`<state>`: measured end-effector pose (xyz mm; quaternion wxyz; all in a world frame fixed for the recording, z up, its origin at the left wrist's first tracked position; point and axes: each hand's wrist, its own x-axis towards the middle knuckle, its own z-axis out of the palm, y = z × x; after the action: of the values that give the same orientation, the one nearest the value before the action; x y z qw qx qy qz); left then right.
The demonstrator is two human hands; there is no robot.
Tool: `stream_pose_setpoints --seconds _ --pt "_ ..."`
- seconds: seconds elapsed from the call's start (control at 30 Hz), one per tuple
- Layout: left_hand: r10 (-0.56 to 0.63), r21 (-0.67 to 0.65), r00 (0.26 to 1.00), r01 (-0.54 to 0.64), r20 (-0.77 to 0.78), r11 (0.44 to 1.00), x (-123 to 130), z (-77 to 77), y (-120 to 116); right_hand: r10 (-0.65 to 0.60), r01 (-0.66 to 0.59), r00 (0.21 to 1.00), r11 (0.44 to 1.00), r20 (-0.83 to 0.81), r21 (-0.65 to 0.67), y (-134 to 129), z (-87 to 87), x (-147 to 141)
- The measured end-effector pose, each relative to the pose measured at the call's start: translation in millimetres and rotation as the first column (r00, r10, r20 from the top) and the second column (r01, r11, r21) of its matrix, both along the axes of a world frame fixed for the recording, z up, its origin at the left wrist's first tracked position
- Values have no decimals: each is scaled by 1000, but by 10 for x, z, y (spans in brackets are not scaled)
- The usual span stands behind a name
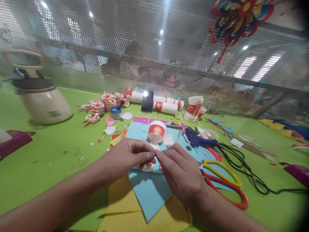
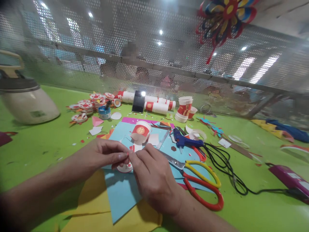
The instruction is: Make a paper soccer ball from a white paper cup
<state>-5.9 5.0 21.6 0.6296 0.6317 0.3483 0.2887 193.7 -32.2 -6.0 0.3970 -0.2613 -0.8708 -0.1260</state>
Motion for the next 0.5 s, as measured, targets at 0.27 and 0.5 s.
stream_pose_setpoints --seconds 0.27,0.5 --pt "-3 -34 1000 2 -16 999 -8 20 3 -31 -31 968 971 -251 -238 -21 106 -23" --pt "-51 -3 994 51 -98 999 -15 37 -4 -282 -133 892 585 -354 -800 -27 265 2"
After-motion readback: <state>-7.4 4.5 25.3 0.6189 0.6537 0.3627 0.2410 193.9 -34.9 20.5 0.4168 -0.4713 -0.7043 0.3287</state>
